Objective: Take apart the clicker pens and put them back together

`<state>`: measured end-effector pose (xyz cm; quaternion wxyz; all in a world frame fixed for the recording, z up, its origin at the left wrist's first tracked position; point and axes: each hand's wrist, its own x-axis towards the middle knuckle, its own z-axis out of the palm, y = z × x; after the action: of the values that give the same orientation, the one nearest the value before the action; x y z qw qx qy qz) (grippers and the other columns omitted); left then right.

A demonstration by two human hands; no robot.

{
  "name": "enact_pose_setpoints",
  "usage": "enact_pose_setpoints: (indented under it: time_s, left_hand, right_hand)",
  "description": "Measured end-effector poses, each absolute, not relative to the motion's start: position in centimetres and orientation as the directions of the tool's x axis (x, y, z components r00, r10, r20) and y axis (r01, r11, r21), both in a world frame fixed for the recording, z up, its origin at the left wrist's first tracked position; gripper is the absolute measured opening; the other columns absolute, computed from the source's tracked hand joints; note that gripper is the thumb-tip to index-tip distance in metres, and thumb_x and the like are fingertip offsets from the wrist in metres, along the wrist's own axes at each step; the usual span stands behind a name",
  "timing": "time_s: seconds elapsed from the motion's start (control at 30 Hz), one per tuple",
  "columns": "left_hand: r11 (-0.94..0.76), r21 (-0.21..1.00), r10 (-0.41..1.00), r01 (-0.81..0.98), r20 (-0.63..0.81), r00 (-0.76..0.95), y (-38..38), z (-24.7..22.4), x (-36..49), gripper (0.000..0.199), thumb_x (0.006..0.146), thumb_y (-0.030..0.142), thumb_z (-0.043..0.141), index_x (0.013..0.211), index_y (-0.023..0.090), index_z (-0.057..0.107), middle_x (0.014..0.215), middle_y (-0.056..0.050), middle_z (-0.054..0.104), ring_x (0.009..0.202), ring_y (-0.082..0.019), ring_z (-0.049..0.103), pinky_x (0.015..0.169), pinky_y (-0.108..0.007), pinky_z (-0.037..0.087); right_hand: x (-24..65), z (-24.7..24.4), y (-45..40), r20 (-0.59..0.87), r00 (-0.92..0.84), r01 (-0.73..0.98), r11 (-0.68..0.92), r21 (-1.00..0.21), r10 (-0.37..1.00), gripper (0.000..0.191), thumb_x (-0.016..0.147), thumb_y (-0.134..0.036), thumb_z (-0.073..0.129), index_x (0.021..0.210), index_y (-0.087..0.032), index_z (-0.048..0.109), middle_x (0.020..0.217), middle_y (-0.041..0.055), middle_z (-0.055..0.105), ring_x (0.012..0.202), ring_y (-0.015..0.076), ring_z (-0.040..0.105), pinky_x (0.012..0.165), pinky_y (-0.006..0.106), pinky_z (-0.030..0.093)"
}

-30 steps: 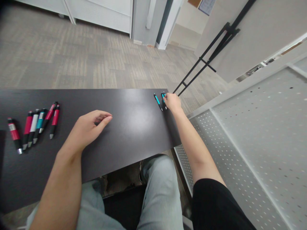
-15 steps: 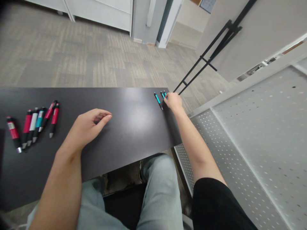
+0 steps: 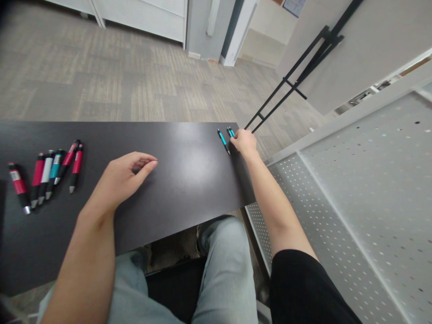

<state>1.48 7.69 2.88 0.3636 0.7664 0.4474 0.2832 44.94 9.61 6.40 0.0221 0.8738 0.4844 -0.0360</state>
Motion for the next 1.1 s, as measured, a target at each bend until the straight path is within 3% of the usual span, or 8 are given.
enact_pose_setpoints:
  time_s: [0.27,0.63,0.9,1.1]
  left_hand:
    - [-0.340,0.805,0.890,0.485,0.110,0.441,7.8,2.6,1.5,0.031,0.117,0.059,0.068,0.116,0.032,0.083,0.122,-0.010,0.091,0.116,-0.039,0.087,0.112,-0.056,0.064]
    - [-0.327,0.811,0.896,0.486,0.101,0.433,7.7,2.9,1.3,0.031,0.116,0.060,0.068,0.115,0.033,0.083,0.121,-0.010,0.091,0.115,-0.040,0.087,0.111,-0.056,0.065]
    - [-0.336,0.803,0.894,0.492,0.107,0.435,7.7,2.8,1.4,0.030,0.116,0.058,0.068,0.115,0.033,0.083,0.122,-0.009,0.092,0.116,-0.039,0.087,0.113,-0.056,0.066]
    - [-0.341,0.799,0.895,0.496,0.114,0.432,7.7,2.8,1.3,0.030,0.116,0.059,0.069,0.114,0.033,0.084,0.119,-0.008,0.092,0.113,-0.039,0.089,0.111,-0.054,0.068]
  right_hand:
    - [45.2,6.8,9.5,-0.047,0.543,0.837,-0.545,-0.048,0.838,0.023,0.116,-0.039,0.078,0.135,-0.028,0.080,0.157,0.0196,0.086,0.149,0.0431,0.079,0.118,0.051,0.067]
    - [45.8,6.6,9.0,-0.076,0.544,0.828,-0.549,-0.114,0.836,0.017,0.108,-0.026,0.080,0.123,-0.032,0.084,0.138,0.0119,0.093,0.140,0.0417,0.085,0.117,0.054,0.070]
    - [46.1,6.7,9.3,-0.086,0.543,0.831,-0.549,-0.085,0.835,0.023,0.110,-0.027,0.078,0.132,-0.030,0.086,0.144,0.0124,0.093,0.144,0.0418,0.085,0.118,0.051,0.070]
    - [46.2,6.6,9.4,-0.069,0.536,0.835,-0.540,-0.104,0.841,0.025,0.108,-0.027,0.080,0.132,-0.032,0.087,0.141,0.0114,0.095,0.139,0.0423,0.086,0.119,0.055,0.071]
